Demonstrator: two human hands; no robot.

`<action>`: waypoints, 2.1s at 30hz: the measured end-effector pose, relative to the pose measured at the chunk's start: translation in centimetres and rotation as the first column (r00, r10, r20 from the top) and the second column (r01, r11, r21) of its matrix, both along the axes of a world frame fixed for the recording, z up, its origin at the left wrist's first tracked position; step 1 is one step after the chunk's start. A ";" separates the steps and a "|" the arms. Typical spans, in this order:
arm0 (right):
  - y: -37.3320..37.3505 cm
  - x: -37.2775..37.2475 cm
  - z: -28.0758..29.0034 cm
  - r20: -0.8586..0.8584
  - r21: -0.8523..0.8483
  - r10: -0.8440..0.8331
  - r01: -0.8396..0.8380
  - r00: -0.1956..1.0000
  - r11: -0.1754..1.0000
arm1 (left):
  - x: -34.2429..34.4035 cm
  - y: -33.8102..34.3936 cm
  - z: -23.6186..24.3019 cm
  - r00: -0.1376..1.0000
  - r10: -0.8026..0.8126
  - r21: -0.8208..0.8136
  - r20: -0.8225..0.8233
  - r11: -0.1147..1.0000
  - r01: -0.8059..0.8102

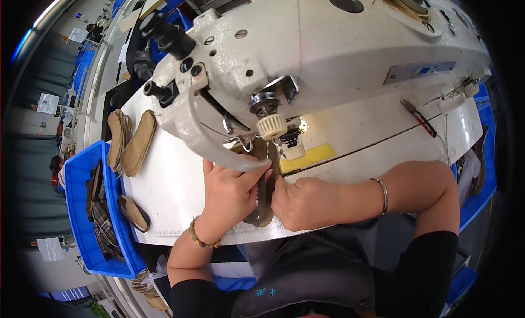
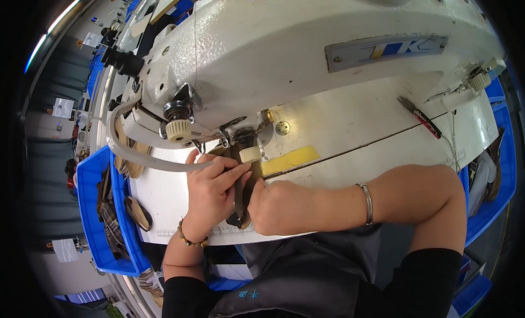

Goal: Sewing fabric components of shoes using an industrial sewing machine.

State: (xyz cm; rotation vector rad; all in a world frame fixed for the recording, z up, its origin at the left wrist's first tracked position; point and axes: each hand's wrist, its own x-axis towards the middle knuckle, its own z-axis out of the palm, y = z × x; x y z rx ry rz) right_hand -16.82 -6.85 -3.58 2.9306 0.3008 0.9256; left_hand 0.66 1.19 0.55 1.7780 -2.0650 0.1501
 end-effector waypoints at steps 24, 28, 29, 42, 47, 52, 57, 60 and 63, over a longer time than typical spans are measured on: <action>-1.1 -0.6 1.3 -0.124 -0.176 -0.204 0.180 0.971 0.968 | -0.6 -1.1 -1.3 1.000 -0.017 0.043 0.003 0.999 0.017; 0.0 -1.3 2.0 -0.146 -0.151 -0.142 0.120 0.979 0.981 | -1.7 0.7 -0.6 0.995 0.017 0.037 0.100 0.999 -0.020; 0.2 -1.4 2.0 -0.147 -0.136 -0.126 0.106 0.981 0.985 | -1.8 0.8 -0.6 0.994 0.003 0.028 0.111 1.000 -0.006; 0.7 -1.4 1.8 -0.139 -0.162 -0.139 0.116 0.981 0.980 | -0.9 0.1 -1.0 0.991 -0.103 0.059 -0.088 0.992 0.108; 0.5 -1.2 1.3 -0.125 -0.141 -0.145 0.127 0.981 0.982 | -0.6 -0.2 -1.0 0.992 -0.105 0.078 -0.074 0.991 0.111; -0.3 -0.5 0.5 -0.119 -0.178 -0.204 0.181 0.972 0.967 | 0.5 -1.6 -1.3 0.988 -0.125 0.040 -0.088 0.991 0.129; -1.5 0.4 0.2 -0.058 -0.028 -0.154 0.153 0.986 0.988 | 1.2 -2.1 -1.8 0.992 -0.040 0.055 -0.116 0.997 0.046; -1.5 0.2 0.3 -0.147 -0.016 -0.187 0.186 0.971 0.982 | 0.9 -2.1 -1.7 0.998 -0.004 0.040 -0.056 0.999 0.006; -1.6 -0.1 0.9 -0.193 -0.021 -0.157 0.156 0.969 0.988 | 0.6 -1.7 -1.5 0.997 -0.047 -0.044 0.061 0.998 0.049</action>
